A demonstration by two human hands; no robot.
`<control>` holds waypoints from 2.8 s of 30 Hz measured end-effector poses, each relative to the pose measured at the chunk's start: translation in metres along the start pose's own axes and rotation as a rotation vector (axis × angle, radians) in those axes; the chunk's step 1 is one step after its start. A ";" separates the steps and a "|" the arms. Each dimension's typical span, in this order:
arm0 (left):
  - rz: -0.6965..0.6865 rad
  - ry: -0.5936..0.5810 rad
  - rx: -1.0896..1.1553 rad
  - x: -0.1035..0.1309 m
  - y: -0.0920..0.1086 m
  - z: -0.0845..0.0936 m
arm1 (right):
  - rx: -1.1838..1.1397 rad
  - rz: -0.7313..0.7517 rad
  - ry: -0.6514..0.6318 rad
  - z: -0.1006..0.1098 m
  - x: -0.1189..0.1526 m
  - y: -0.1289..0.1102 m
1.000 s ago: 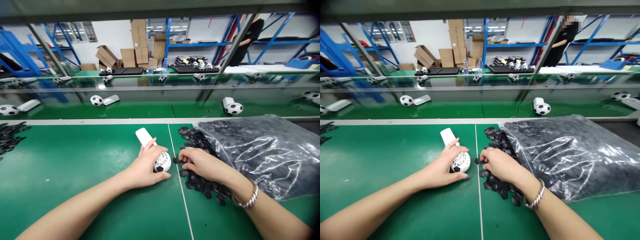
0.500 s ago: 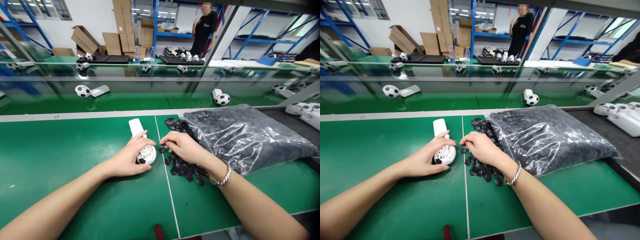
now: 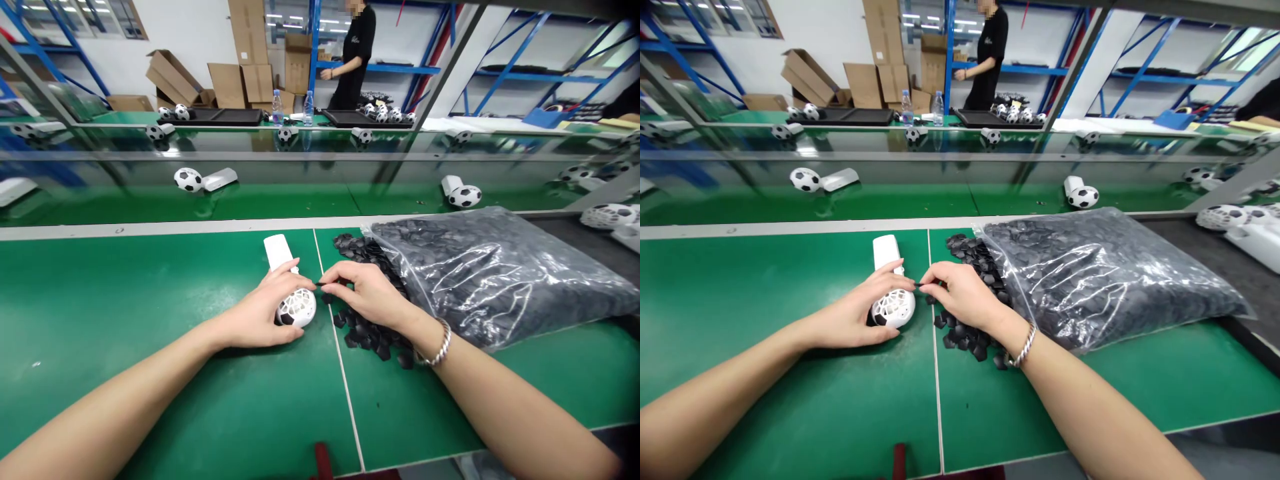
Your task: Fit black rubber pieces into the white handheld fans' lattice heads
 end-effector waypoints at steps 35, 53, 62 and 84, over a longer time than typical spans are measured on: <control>0.052 0.225 0.310 -0.004 -0.004 -0.005 | -0.122 0.078 0.027 0.001 0.004 -0.016; 0.007 0.153 0.229 -0.005 -0.005 -0.002 | -0.071 0.240 -0.144 -0.002 0.007 -0.025; -0.005 0.170 0.184 -0.006 0.001 -0.004 | -0.093 0.261 -0.009 -0.020 0.008 -0.024; 0.118 0.297 0.272 -0.002 0.003 -0.016 | -0.529 -0.022 -0.155 -0.033 0.002 0.003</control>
Point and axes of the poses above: each hand's wrist, its own x-axis away from the middle knuckle, its own z-axis out of the back of the hand, y = z × x, the point moved 2 cm from there along -x, towards the middle knuckle, and after that the axes turned 2 degrees about x, right-handed, at the moved point
